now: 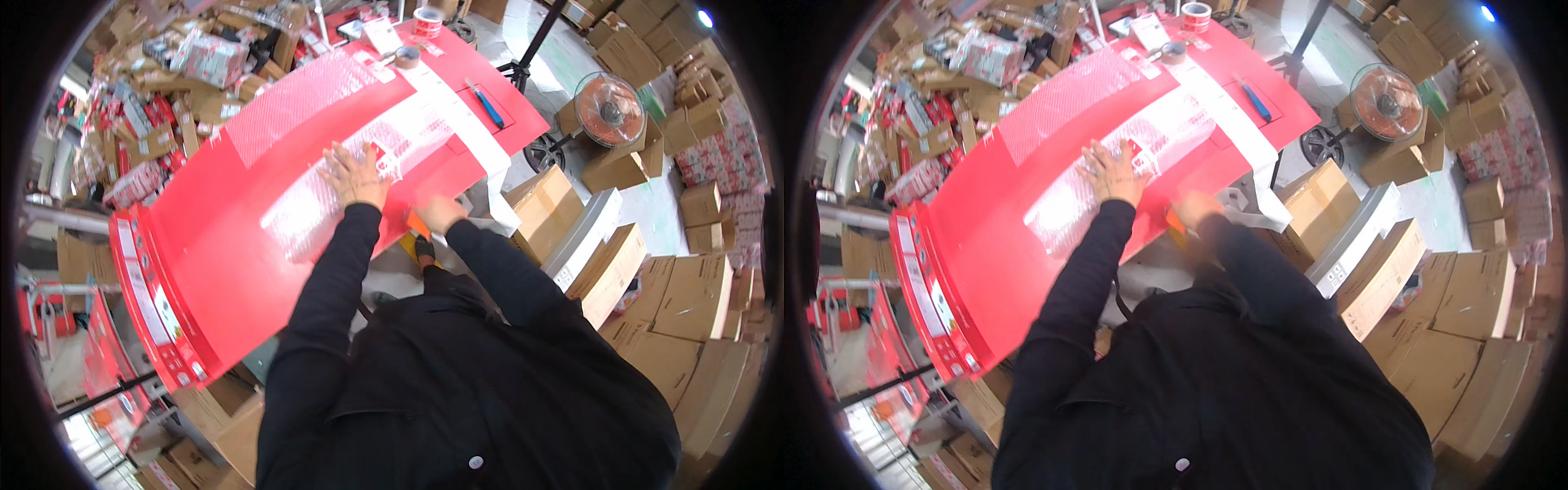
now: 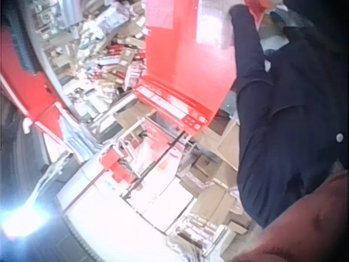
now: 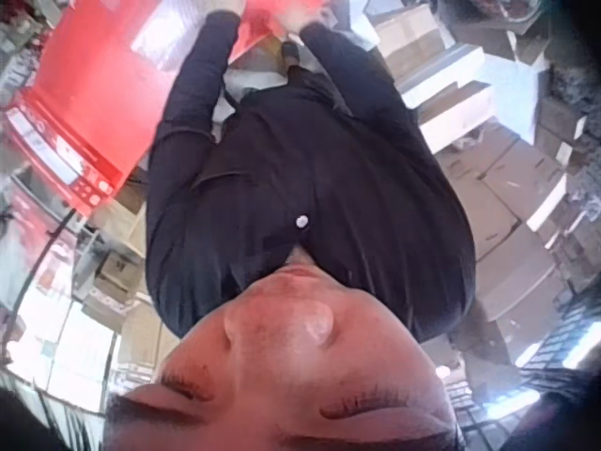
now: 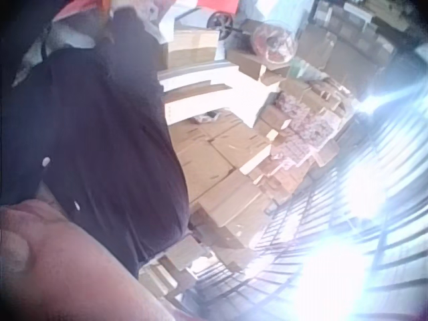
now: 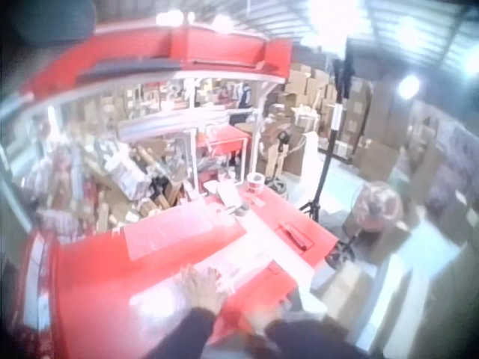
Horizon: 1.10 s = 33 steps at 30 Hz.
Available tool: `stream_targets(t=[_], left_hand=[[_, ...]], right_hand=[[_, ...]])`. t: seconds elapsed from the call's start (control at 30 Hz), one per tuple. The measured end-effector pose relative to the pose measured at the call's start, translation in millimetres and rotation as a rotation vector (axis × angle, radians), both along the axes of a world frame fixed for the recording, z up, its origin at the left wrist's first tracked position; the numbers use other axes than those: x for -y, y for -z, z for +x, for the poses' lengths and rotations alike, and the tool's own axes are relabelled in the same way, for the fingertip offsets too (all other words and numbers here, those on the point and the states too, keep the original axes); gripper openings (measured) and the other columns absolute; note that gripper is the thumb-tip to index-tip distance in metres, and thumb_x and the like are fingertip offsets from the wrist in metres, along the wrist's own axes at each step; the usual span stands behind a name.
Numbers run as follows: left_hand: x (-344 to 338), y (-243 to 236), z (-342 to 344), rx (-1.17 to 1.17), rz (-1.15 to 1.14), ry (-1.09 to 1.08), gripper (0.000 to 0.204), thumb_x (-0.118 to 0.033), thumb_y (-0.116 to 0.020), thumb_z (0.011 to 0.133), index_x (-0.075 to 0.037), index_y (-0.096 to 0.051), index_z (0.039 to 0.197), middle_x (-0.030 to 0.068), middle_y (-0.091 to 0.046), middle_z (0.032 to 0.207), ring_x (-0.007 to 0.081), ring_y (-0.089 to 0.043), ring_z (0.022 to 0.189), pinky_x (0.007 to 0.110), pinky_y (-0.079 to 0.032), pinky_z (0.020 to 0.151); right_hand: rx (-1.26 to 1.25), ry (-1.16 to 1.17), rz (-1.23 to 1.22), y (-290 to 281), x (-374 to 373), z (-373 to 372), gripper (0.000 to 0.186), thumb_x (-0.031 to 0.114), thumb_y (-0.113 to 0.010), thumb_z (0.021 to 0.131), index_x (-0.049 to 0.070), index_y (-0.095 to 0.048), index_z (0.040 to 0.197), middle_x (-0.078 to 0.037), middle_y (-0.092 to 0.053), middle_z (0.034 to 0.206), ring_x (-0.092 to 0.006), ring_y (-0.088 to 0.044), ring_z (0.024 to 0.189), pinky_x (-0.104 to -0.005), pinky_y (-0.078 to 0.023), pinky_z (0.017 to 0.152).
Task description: The person wraps several items in bubble wrap and secures them with tape on a red worktable. They handle a bubble-wrapped bundle, a long cardboard box, and a small white box, applying tape to each. The wrapped items remain on the table at the end of the clip.
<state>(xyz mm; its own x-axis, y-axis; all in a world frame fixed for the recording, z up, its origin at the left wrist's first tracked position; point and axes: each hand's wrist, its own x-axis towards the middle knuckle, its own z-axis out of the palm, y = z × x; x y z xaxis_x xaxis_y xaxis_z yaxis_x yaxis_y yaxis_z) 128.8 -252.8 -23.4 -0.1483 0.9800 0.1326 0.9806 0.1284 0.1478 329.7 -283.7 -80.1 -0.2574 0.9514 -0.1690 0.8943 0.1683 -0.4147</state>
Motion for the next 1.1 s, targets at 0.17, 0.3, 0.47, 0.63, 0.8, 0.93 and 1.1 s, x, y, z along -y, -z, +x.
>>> stream_targets(t=[0.17, 0.3, 0.47, 0.63, 0.8, 0.93, 1.1], left_hand=[[-19.9, 34.9, -49.0, -0.143, 0.084, 0.384, 0.103, -0.061, -0.077, 0.086, -0.011, -0.036, 0.166, 0.0051, -0.026, 0.177, 0.0371, -0.018, 0.164, 0.075, -0.014, 0.125], [-28.4, -14.2, -116.9, -0.282, -0.027, 0.839, 0.104, -0.041, -0.084, 0.083, -0.023, -0.030, 0.170, -0.0006, -0.033, 0.174, 0.0277, -0.024, 0.163, 0.074, -0.015, 0.126], [37.6, -43.4, -89.4, 0.245, -0.053, 0.495, 0.068, -0.019, -0.075, 0.093, -0.016, -0.052, 0.158, 0.0078, -0.051, 0.160, 0.0300, -0.044, 0.151, 0.052, -0.034, 0.124], [118.5, -135.6, 1.0, 1.542, -0.257, 0.137, 0.031, -0.015, -0.059, 0.110, 0.001, -0.068, 0.135, 0.0065, -0.071, 0.123, 0.0165, -0.064, 0.115, 0.032, -0.049, 0.102], [101.0, -145.7, -16.7, 1.676, -0.438, -0.064, 0.025, -0.021, -0.069, 0.106, 0.003, -0.077, 0.108, 0.0004, -0.074, 0.091, 0.0090, -0.066, 0.091, 0.028, -0.052, 0.082], [10.6, -105.3, -62.9, 1.135, 0.177, 0.073, 0.024, -0.021, -0.074, 0.100, 0.002, -0.080, 0.099, 0.0082, -0.075, 0.077, 0.0089, -0.065, 0.071, 0.030, -0.053, 0.069], [-99.2, -23.7, -111.7, 0.242, 0.210, 0.242, 0.037, -0.039, -0.080, 0.092, -0.016, -0.081, 0.121, 0.0149, -0.057, 0.156, 0.0299, -0.051, 0.144, 0.048, -0.045, 0.107]], right_hand=[[-0.611, -0.024, -0.361, -75.2, 58.8, 64.6, 0.058, 0.045, -0.065, 0.105, -0.012, -0.073, 0.101, -0.014, -0.074, 0.078, -0.0206, -0.071, 0.065, -0.0332, -0.055, 0.061], [-0.791, 0.251, -0.742, -120.7, 74.1, 133.1, 0.043, 0.038, -0.067, 0.106, -0.004, -0.076, 0.100, -0.006, -0.072, 0.078, -0.0103, -0.066, 0.067, -0.0264, -0.051, 0.060], [-0.819, 0.162, -0.570, -194.9, 76.6, 131.7, 0.035, 0.033, -0.077, 0.099, -0.001, -0.077, 0.103, -0.007, -0.073, 0.077, -0.0149, -0.072, 0.075, -0.0383, -0.056, 0.088], [-0.725, -0.240, -0.175, -180.2, 69.3, 70.2, 0.036, 0.031, -0.083, 0.092, 0.002, -0.078, 0.113, -0.012, -0.076, 0.086, -0.0314, -0.076, 0.098, -0.0580, -0.029, 0.127], [-0.682, -0.390, 0.084, -173.7, 72.6, 51.2, 0.035, 0.035, -0.083, 0.092, 0.003, -0.078, 0.107, -0.015, -0.075, 0.088, -0.0363, -0.074, 0.099, -0.0545, -0.042, 0.118], [-0.813, 0.012, -0.187, -180.2, 75.9, 17.9, 0.041, 0.036, -0.075, 0.100, -0.004, -0.073, 0.093, -0.009, -0.066, 0.071, -0.0160, -0.065, 0.066, -0.0502, -0.048, 0.115], [-0.824, 0.071, -0.183, -93.3, 61.7, -5.0, 0.052, 0.041, -0.069, 0.106, -0.009, -0.073, 0.094, -0.003, -0.066, 0.072, -0.0082, -0.055, 0.066, -0.0287, -0.048, 0.062]])
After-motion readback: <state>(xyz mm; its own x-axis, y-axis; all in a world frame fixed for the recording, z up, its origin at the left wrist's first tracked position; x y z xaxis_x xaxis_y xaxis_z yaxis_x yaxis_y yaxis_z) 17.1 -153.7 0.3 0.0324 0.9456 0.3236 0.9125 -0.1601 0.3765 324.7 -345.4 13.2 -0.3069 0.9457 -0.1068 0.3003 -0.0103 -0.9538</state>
